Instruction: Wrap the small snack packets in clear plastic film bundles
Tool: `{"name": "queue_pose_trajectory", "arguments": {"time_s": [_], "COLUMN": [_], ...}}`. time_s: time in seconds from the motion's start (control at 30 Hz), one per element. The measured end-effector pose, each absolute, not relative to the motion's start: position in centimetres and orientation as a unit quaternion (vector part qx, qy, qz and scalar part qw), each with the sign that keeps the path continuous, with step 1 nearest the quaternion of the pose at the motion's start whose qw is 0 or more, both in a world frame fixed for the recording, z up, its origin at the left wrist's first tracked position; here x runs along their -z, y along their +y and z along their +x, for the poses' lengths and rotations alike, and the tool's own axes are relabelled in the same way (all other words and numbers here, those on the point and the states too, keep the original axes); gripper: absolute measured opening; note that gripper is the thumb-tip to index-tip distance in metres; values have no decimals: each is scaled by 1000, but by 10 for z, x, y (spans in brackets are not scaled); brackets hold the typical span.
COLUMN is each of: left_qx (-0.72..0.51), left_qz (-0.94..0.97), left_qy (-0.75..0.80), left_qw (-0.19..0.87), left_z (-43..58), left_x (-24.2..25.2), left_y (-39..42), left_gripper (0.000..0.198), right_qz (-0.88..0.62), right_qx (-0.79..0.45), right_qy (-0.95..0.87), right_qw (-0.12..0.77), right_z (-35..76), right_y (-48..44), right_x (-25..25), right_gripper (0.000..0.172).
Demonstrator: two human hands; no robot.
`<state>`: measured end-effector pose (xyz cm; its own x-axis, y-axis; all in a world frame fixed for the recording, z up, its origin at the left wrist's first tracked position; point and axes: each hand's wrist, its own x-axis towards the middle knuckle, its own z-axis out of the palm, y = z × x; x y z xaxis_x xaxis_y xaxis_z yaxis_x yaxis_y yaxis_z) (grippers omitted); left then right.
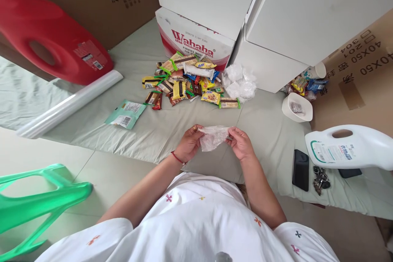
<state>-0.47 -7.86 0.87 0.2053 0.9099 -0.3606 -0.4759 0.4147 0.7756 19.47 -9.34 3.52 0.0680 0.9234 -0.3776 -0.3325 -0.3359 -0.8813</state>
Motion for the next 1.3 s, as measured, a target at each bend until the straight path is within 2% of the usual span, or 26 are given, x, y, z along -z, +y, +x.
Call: {"name": "queue_pose_trajectory", "arguments": {"time_s": [0.17, 0.33, 0.47, 0.57, 0.67, 0.77, 0.87, 0.97, 1.03, 1.13, 1.23, 1.3], "left_qx": [-475, -517, -512, -486, -468, -469, -498, -512, -490, -424, -339, -296], "left_qz": [279, 319, 386, 414, 403, 395, 378, 421, 495, 591, 622, 623], "left_qy": [444, 514, 558, 562, 545, 550, 579, 613, 617, 607, 619, 620], "left_qw": [706, 606, 527, 526, 567, 566, 523, 431, 367, 320, 340, 373], "left_z": [-7, 6, 8, 2, -7, -12, -15, -21, -23, -23, -20, -19], "left_x": [-7, -1, -2, -2, 3, 6, 5, 2, -1, -4, -7, -8], "left_y": [-75, -78, -80, -73, -64, -59, -61, -71, -81, -92, -96, -95], "left_gripper": [46, 35, 25, 31, 40, 38, 32, 25, 20, 30, 42, 38], "right_qz": [-520, -525, -552, -573, -564, -545, -530, -522, -525, -542, -561, -585], "right_qx": [-654, -663, -629, -603, -623, -655, -659, -664, -660, -637, -609, -572], "right_qy": [-202, -252, -307, -302, -286, -278, -263, -237, -232, -269, -331, -374], "right_qw": [511, 471, 453, 466, 460, 444, 464, 480, 485, 478, 454, 437], "right_z": [224, 196, 166, 169, 186, 198, 200, 200, 200, 199, 197, 197], "right_y": [-91, -111, -119, -113, -105, -105, -108, -112, -113, -114, -114, -114], "right_x": [-40, -38, -31, -25, -23, -22, -18, -14, -11, -7, -2, 0], "right_gripper": [43, 70, 57, 45, 42, 41, 41, 45, 46, 46, 45, 42]}}
